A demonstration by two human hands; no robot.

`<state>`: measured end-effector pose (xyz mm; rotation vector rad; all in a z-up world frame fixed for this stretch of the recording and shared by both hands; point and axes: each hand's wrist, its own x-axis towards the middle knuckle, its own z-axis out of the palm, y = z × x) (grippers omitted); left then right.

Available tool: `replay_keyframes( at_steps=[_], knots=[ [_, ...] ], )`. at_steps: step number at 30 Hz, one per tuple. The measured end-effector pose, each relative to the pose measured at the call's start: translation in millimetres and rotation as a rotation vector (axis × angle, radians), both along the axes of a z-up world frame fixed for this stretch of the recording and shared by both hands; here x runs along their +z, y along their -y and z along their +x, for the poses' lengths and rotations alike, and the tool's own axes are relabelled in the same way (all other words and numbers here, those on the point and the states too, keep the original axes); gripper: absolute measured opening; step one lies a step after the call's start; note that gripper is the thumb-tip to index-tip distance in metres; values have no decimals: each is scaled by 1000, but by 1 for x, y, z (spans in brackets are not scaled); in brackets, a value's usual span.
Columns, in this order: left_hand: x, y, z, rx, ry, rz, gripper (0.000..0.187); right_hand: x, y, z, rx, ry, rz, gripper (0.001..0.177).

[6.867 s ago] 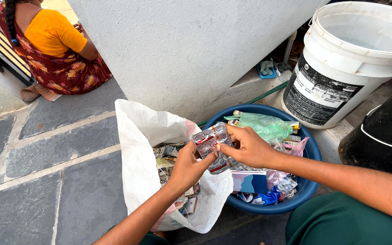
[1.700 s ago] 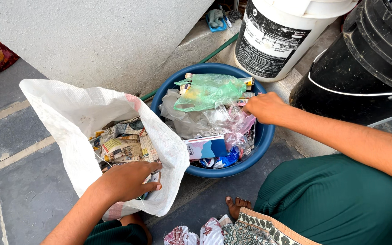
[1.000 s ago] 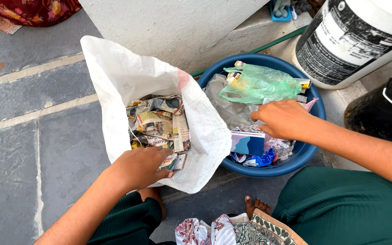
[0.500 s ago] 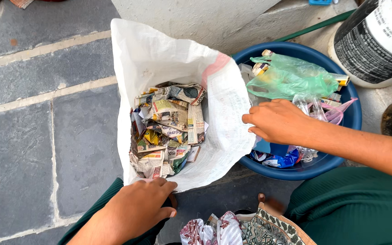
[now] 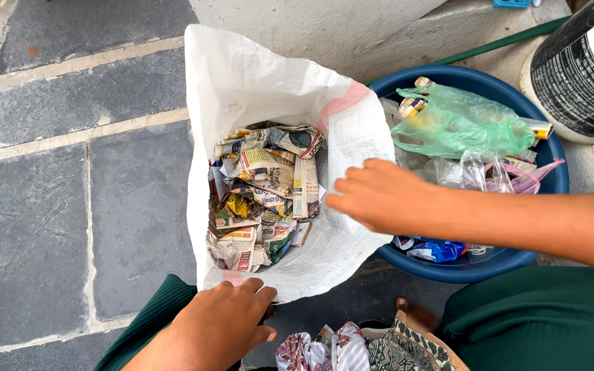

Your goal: The person sorts through various items in a white bag and a blue bin, picking up and examining medicine blister packs and plastic scraps by hand.

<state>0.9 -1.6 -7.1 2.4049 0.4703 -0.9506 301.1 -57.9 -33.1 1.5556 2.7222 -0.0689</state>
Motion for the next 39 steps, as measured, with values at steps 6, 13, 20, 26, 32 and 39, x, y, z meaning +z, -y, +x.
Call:
replay_keyframes(
  at_steps=[6,13,20,26,32,39],
  knots=[
    [-5,6,5,-10,-121,17,59,-173,-98,-72,190,241,-109,9],
    [-7,9,14,-56,-190,-22,65,-371,-180,-163,105,453,-508,45],
    [-5,2,15,-40,-143,-83,67,-394,-172,-143,67,444,-663,66],
    [-11,2,14,-20,-102,-40,65,-307,-183,-125,218,357,-508,31],
    [-7,-6,13,-28,11,56,56,-205,-175,-78,73,16,-394,23],
    [-10,6,16,-30,-24,55,54,-233,-150,-73,-60,84,-553,27]
  ],
)
